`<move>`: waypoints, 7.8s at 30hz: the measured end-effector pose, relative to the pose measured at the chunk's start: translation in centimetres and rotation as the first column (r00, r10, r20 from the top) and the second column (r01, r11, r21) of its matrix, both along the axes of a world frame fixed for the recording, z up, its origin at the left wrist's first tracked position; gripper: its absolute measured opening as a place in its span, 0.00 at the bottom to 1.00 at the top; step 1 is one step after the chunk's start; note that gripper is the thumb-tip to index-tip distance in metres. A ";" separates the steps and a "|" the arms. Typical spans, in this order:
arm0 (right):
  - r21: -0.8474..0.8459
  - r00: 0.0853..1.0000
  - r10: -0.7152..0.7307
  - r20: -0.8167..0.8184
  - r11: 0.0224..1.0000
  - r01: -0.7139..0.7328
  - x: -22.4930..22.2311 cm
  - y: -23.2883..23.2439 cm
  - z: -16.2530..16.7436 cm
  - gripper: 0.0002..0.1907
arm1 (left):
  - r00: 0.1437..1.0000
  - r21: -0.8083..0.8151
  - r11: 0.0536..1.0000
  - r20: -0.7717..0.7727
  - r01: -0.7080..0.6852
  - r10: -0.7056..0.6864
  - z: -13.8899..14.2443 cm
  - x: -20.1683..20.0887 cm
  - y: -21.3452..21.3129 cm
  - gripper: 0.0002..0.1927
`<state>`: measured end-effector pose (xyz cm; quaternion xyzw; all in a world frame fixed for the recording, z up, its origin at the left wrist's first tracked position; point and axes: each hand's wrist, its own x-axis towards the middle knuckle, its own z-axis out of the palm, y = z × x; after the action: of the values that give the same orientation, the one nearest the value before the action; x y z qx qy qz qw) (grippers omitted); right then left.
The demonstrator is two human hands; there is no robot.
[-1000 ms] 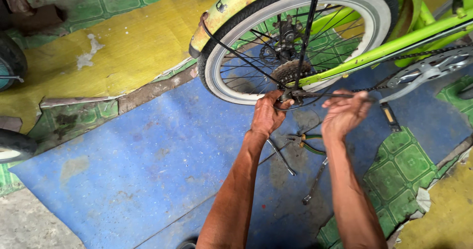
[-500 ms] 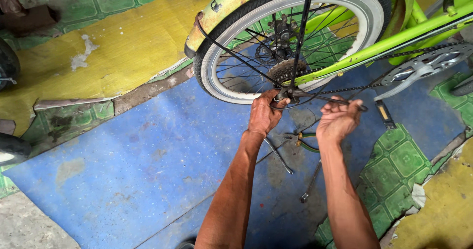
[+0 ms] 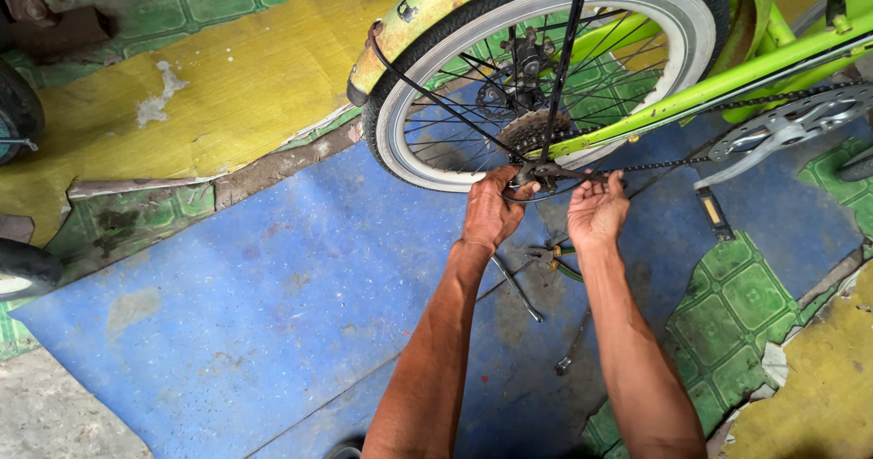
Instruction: The person adjusts the rear derailleur and gear cable on a green bicycle using a wrench and pliers. They repeatedly tighten the cable anchor bolt and test the gear shifting by rotating the rear wheel.
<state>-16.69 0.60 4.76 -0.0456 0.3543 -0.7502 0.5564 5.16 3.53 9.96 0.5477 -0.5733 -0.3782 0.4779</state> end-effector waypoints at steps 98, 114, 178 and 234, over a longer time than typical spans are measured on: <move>-0.129 0.982 -0.025 -0.189 0.992 0.000 0.9 0.9 3.8 0.13 | 0.999 -0.003 1.000 0.043 -0.002 0.002 -0.3 -0.1 0.0 0.26; -0.195 0.912 -0.255 -0.320 0.960 0.200 1.7 4.1 6.1 0.16 | 0.999 -0.018 1.000 0.038 0.003 -0.002 -0.8 -0.3 0.0 0.25; -0.470 0.810 -0.212 -0.547 0.878 -0.088 1.1 2.6 7.3 0.11 | 0.999 0.052 0.999 0.031 0.007 -0.009 0.2 0.0 0.1 0.27; -0.384 0.691 -0.223 -0.688 0.920 -0.085 4.7 4.3 8.3 0.14 | 0.999 0.197 0.980 -0.036 0.025 -0.018 1.0 -0.1 0.3 0.28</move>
<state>-11.99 4.90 13.05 -0.4303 0.3900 -0.7471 0.3234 5.06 3.84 10.94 0.5796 -0.5305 -0.4477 0.4268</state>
